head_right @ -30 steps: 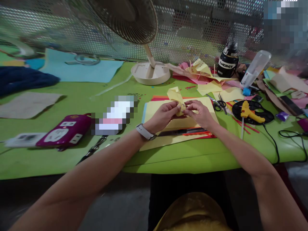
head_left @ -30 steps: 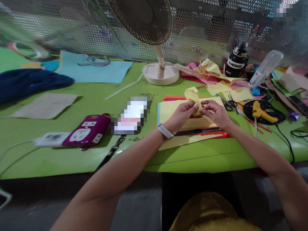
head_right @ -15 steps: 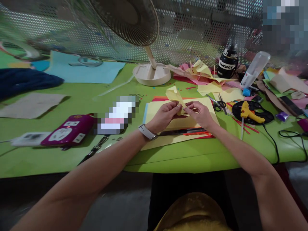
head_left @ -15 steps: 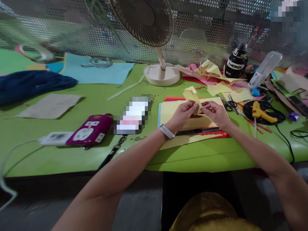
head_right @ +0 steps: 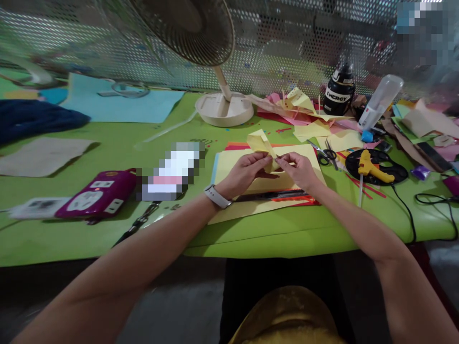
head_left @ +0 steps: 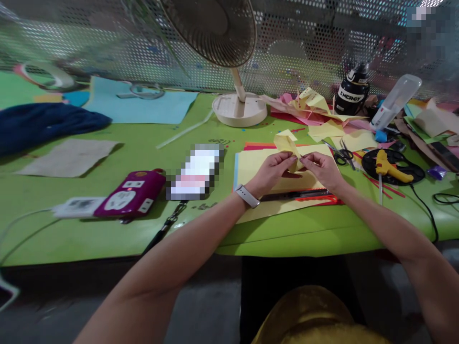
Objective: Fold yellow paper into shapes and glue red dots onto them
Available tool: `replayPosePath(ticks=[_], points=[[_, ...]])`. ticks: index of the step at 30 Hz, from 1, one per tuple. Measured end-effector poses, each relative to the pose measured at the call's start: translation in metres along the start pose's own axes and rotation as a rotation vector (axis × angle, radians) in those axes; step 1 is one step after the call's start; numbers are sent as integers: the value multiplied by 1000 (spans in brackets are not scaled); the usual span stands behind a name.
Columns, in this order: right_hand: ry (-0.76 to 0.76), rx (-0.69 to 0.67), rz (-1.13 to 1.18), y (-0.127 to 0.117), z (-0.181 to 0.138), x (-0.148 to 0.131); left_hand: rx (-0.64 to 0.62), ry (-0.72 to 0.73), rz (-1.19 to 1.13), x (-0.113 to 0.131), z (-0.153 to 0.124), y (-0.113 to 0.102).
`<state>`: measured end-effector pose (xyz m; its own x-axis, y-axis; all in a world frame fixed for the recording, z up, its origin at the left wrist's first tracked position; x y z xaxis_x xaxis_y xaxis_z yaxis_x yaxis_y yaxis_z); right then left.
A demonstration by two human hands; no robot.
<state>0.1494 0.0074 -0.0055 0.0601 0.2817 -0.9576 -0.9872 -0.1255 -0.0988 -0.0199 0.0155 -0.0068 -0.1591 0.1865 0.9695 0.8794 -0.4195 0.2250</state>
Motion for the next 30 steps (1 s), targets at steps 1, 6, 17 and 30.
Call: replayPosePath(ticks=[1, 6, 17, 30], points=[[5, 2, 15, 0, 0, 0, -1, -1, -2, 0, 0, 0], [21, 4, 49, 1, 0, 1, 2, -7, 3, -1, 0, 0], [-18, -2, -1, -1, 1, 4, 5, 15, -18, -3, 0, 2], [-47, -27, 9, -1, 1, 3, 11, 12, -28, -4, 0, 1]])
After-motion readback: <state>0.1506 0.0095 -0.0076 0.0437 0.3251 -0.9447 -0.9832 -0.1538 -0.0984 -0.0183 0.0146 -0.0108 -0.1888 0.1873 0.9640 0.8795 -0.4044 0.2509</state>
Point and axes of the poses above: each hand's wrist, its own z-axis towards the middle knuckle, its own y-axis out of the palm, x = y × z, the point moved 1 cm from there along z, towards the middle knuckle, and after that the axes turned 8 degrees about -y, right-handed, at the moved point
